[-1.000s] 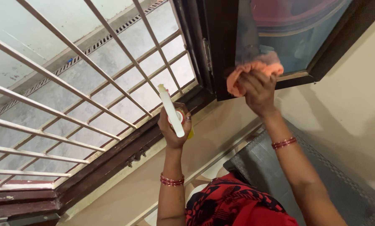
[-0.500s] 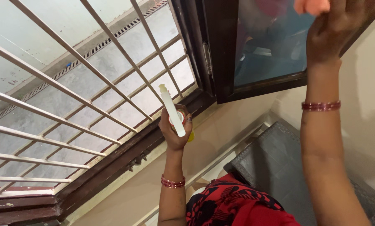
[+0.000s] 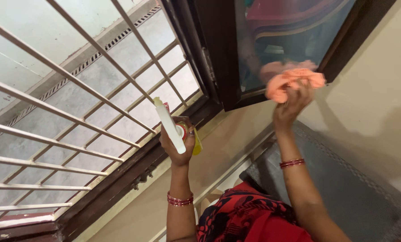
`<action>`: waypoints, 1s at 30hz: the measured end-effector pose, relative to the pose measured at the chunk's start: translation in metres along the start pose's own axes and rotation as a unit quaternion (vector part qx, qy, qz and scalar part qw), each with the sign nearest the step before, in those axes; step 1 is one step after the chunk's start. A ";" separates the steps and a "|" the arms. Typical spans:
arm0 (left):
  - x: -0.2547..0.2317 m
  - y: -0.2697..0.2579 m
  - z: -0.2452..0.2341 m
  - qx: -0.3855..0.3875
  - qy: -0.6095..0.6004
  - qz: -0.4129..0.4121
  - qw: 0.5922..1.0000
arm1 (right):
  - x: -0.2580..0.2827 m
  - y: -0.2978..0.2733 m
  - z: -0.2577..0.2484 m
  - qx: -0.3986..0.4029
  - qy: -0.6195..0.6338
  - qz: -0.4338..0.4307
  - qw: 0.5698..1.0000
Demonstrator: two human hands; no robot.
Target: The person sprays a cleaning solution onto a window frame and wipes it with an orange cloth. They repeatedly spray and wipe the frame and the metal grille, moving along the length of the window.
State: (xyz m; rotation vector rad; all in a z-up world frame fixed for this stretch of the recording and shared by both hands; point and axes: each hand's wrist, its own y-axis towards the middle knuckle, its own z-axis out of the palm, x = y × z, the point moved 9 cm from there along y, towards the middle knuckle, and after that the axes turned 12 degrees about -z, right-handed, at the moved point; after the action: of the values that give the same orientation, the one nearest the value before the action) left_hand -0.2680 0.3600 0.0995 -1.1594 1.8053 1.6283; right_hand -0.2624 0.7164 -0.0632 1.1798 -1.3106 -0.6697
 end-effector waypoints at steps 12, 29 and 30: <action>0.011 -0.001 0.000 0.001 -0.034 -0.003 0.999 | 0.073 -0.036 0.030 0.169 0.055 -0.155 0.972; 0.001 0.000 0.001 0.000 -0.027 -0.009 1.000 | -0.050 0.181 -0.037 -0.140 0.072 -0.036 0.987; 0.000 0.001 0.002 0.006 -0.034 0.001 0.999 | -0.051 0.198 -0.034 -0.142 0.096 -0.038 0.985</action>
State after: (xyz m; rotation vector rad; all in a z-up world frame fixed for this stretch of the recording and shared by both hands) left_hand -0.2686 0.3617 0.0998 -1.0858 1.7716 1.6352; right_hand -0.2861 0.8358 0.1044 1.0368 -0.9777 -0.7514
